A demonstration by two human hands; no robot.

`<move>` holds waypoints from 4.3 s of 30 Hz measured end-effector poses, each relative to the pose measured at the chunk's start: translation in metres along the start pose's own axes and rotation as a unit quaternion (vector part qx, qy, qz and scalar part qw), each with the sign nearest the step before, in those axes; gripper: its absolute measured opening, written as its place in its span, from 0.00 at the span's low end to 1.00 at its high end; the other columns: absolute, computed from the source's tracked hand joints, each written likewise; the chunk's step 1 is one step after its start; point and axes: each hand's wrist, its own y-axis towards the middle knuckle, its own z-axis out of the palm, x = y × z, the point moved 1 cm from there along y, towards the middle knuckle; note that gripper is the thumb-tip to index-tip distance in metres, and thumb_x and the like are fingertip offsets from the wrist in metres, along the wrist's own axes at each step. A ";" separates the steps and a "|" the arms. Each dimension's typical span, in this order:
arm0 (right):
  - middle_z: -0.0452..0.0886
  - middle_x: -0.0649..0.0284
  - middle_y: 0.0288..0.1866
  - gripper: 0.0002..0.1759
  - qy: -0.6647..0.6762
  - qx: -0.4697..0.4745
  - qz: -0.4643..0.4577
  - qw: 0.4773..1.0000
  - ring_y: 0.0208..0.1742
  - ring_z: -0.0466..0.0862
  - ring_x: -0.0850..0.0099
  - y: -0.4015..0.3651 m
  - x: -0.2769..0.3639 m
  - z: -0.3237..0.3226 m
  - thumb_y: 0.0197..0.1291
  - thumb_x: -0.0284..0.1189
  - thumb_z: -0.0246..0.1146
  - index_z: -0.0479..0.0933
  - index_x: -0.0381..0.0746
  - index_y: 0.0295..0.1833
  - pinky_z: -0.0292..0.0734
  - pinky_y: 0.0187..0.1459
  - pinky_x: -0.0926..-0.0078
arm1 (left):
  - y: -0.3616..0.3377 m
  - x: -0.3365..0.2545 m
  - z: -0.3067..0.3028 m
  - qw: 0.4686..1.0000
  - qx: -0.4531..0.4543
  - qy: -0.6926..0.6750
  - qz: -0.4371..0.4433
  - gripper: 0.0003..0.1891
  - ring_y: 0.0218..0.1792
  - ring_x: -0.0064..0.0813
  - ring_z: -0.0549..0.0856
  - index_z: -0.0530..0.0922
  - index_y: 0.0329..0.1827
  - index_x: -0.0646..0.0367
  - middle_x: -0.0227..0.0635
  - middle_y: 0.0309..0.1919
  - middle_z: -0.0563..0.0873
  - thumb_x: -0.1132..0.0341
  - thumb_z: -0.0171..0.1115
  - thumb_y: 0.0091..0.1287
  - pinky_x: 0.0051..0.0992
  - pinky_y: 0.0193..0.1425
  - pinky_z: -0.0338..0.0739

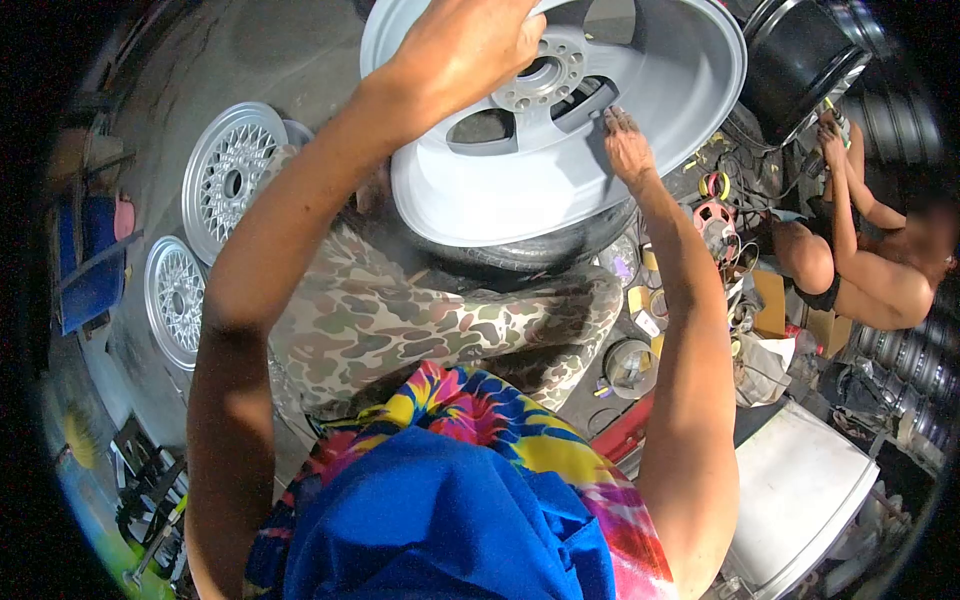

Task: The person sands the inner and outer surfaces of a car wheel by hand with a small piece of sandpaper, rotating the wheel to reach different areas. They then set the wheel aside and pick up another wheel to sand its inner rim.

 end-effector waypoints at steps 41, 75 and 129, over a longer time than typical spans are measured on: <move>0.75 0.55 0.67 0.23 0.151 0.029 0.006 0.988 0.72 0.69 0.58 -0.085 0.034 -0.020 0.56 0.24 0.58 0.80 0.36 0.60 0.55 0.79 0.57 | 0.004 -0.013 -0.008 0.998 0.035 -0.038 -0.043 0.08 0.46 0.60 0.79 0.74 0.43 0.69 0.58 0.40 0.81 0.77 0.51 0.63 0.50 0.51 0.73; 0.85 0.67 0.34 0.10 0.840 -0.374 0.244 0.306 0.32 0.79 0.81 0.021 0.124 -0.327 0.71 0.27 0.59 0.84 0.33 0.45 0.74 0.35 0.79 | 0.010 -0.015 -0.008 0.979 0.067 -0.187 -0.052 0.11 0.40 0.62 0.81 0.77 0.44 0.66 0.58 0.36 0.82 0.65 0.52 0.73 0.47 0.42 0.75; 0.85 0.47 0.47 0.20 0.647 -0.251 0.079 0.716 0.49 0.86 0.52 -0.041 0.233 -0.232 0.59 0.17 0.61 0.81 0.38 0.57 0.81 0.49 0.64 | 0.029 0.027 -0.030 0.984 0.101 -0.137 -0.061 0.18 0.52 0.45 0.84 0.78 0.58 0.65 0.52 0.49 0.85 0.63 0.55 0.72 0.36 0.58 0.75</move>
